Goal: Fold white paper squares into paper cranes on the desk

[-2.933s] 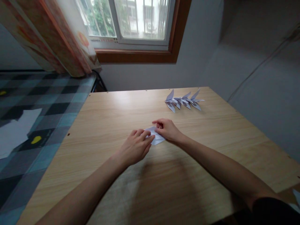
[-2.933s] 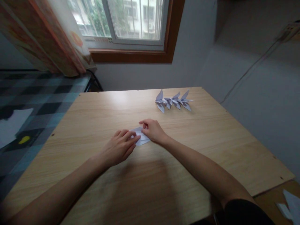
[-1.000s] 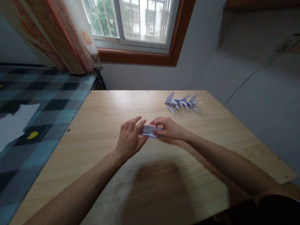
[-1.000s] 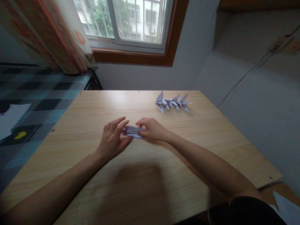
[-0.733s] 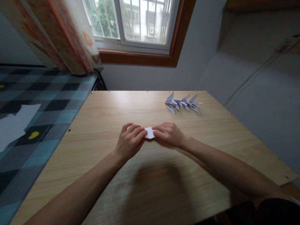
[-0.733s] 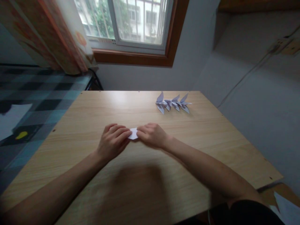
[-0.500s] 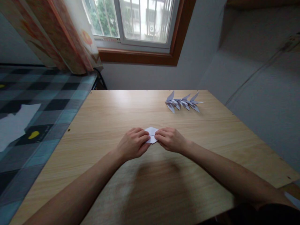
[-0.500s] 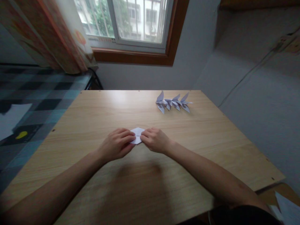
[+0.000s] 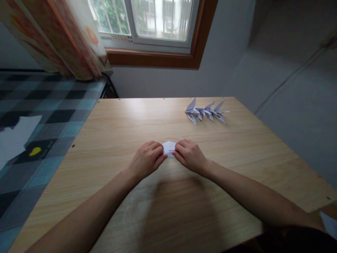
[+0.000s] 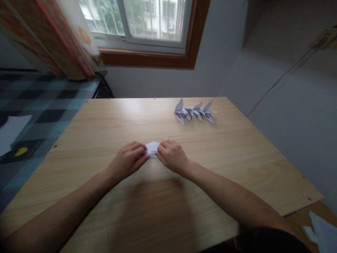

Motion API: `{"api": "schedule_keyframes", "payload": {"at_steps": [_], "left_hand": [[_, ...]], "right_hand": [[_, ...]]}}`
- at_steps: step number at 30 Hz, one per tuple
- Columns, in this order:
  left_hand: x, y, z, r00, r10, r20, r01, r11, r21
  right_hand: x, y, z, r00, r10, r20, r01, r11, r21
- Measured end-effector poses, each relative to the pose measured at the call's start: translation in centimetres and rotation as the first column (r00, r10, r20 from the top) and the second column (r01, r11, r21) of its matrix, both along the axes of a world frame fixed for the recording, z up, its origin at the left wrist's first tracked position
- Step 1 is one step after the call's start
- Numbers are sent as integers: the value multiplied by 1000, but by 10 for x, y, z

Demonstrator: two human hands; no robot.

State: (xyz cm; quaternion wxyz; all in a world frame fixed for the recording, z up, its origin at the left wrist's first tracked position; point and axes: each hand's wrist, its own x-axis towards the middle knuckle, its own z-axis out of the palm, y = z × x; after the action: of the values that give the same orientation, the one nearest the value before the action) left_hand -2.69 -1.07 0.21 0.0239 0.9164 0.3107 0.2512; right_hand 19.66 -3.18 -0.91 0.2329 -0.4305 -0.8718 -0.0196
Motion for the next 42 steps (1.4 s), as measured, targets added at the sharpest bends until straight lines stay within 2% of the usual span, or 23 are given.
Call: {"api": "schedule_keyframes", "payload": {"at_steps": [4,12,16,21,25,29,32,34,38,42], "left_hand": [[1,0,-2,999,-12,-34,14,999,35],[-1,-3,1,979,-84,-188,106,988,112],[-3,-5,5,968,-107,-228,133,985,106],[-3,-5,6,968,-125,-220,152,982,110],[-1,-6,8,961,-116,-250,149,982,117],[-1,-6,8,953,-119,-279,159,980,123],[-2,-6,8,956,-113,-272,153,980,130],[-2,-7,8,958,-110,-265,149,980,133],[-1,-6,8,959,-109,-260,147,980,131],[-1,-5,6,958,-104,-267,145,980,139]], "right_hand": [[-1,0,0,1000,15,11,-16,999,32],[9,-3,-4,965,253,63,-258,962,93],[24,-8,-5,957,286,53,-288,957,30],[40,-16,-2,962,267,65,-268,963,6],[34,-13,5,979,202,-16,-202,977,-68],[15,2,16,967,-9,-255,-56,968,-246],[1,18,22,922,-194,-336,40,909,-414],[-5,28,23,909,-260,-326,63,858,-510],[-10,42,23,922,-278,-269,75,810,-582],[-13,43,20,931,-253,-261,64,820,-569]]}}
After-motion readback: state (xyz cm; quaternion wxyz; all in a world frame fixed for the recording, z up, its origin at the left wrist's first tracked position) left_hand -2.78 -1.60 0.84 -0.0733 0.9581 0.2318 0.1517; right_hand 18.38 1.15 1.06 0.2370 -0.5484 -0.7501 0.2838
